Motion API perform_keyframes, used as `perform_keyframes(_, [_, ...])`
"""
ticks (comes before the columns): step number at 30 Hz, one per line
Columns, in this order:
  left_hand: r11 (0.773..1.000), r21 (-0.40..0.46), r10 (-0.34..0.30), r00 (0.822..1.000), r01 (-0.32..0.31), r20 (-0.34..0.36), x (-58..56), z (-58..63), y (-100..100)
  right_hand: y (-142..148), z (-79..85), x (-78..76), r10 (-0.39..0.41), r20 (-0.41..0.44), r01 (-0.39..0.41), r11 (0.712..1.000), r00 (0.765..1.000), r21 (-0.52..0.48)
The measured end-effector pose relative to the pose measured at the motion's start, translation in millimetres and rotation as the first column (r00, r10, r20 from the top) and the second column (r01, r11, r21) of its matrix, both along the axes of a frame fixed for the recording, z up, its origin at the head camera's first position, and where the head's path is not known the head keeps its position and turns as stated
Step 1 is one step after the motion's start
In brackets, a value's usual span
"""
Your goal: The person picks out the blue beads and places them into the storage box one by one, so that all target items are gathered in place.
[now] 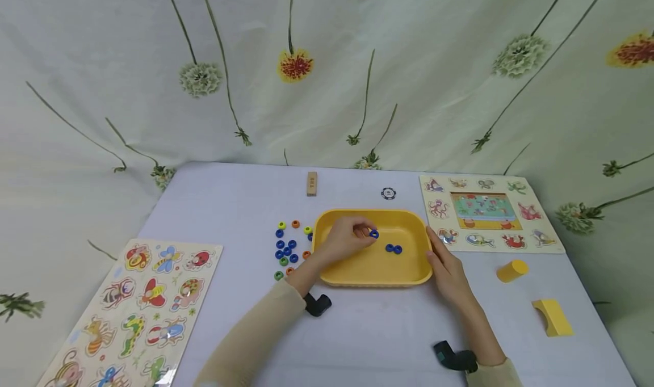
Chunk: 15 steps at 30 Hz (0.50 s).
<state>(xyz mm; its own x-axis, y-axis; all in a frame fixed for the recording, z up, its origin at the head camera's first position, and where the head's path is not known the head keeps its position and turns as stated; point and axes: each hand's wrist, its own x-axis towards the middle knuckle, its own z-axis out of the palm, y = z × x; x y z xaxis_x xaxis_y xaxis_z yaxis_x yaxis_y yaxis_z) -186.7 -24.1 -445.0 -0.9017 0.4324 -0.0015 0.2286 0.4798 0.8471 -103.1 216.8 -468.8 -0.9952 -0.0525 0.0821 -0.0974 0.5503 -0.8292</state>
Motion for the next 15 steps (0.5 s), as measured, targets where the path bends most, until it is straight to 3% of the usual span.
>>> perform_keyframes(2, [1.0, -0.023, -0.019, 1.0, 0.019, 0.018, -5.0, -7.2, 7, -5, 9.2, 3.1, 0.001, 0.005, -0.001, 1.0, 1.0, -0.01])
perform_keyframes(5, [0.994, -0.1, -0.032, 0.999, 0.036, 0.035, -10.3, -14.8, 15, -5, 9.3, 3.4, -0.001, 0.015, 0.001, 1.0, 1.0, -0.002])
perform_keyframes(8, [0.979, -0.195, -0.05, 0.998, 0.055, 0.031, -12.6, -20.5, 23, 1, -1.5, -0.1, -0.006, 0.016, 0.006, 1.0, 1.0, 0.012])
perform_keyframes(15, [0.94, -0.332, -0.089, 0.996, 0.077, -0.022, -8.9, -22.1, 33, 3, -6.9, -2.8, -0.005, 0.019, 0.005, 1.0, 1.0, 0.016])
